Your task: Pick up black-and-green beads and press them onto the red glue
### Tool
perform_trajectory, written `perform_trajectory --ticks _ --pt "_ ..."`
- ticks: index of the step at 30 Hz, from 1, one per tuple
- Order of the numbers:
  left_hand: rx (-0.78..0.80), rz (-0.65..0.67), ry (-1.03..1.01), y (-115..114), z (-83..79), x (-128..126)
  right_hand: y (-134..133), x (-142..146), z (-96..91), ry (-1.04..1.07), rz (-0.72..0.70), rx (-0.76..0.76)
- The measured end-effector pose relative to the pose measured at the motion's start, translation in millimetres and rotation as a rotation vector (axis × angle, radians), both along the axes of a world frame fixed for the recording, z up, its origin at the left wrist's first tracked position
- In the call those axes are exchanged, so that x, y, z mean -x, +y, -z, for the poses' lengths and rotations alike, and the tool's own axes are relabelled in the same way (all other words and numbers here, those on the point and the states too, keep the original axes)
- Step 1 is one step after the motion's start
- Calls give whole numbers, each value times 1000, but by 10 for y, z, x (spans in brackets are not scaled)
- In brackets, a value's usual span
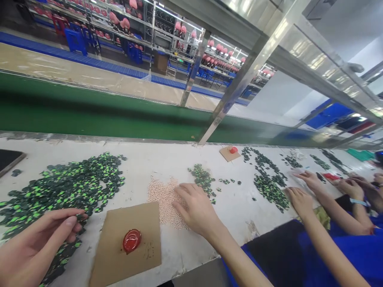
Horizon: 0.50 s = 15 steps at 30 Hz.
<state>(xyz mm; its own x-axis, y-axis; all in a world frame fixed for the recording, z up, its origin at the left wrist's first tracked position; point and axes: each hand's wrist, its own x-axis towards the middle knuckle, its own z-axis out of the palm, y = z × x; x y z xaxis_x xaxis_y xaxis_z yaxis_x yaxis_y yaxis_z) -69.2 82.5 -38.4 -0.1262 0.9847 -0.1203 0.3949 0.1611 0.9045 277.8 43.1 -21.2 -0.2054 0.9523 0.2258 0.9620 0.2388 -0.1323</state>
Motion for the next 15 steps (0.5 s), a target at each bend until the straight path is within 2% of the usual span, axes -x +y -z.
perform_trajectory --ticks 4,7,10,15 --pt "299 -23 -611 -167 -239 -133 35 83 143 95 -47 -78" --pt "359 -58 -702 -221 -361 -233 84 83 267 172 -76 -117" --pt "391 -86 -780 -243 -434 -295 97 76 311 239 -81 -125" --pt "395 -129 -842 -280 -435 -297 111 78 301 381 1 -105"
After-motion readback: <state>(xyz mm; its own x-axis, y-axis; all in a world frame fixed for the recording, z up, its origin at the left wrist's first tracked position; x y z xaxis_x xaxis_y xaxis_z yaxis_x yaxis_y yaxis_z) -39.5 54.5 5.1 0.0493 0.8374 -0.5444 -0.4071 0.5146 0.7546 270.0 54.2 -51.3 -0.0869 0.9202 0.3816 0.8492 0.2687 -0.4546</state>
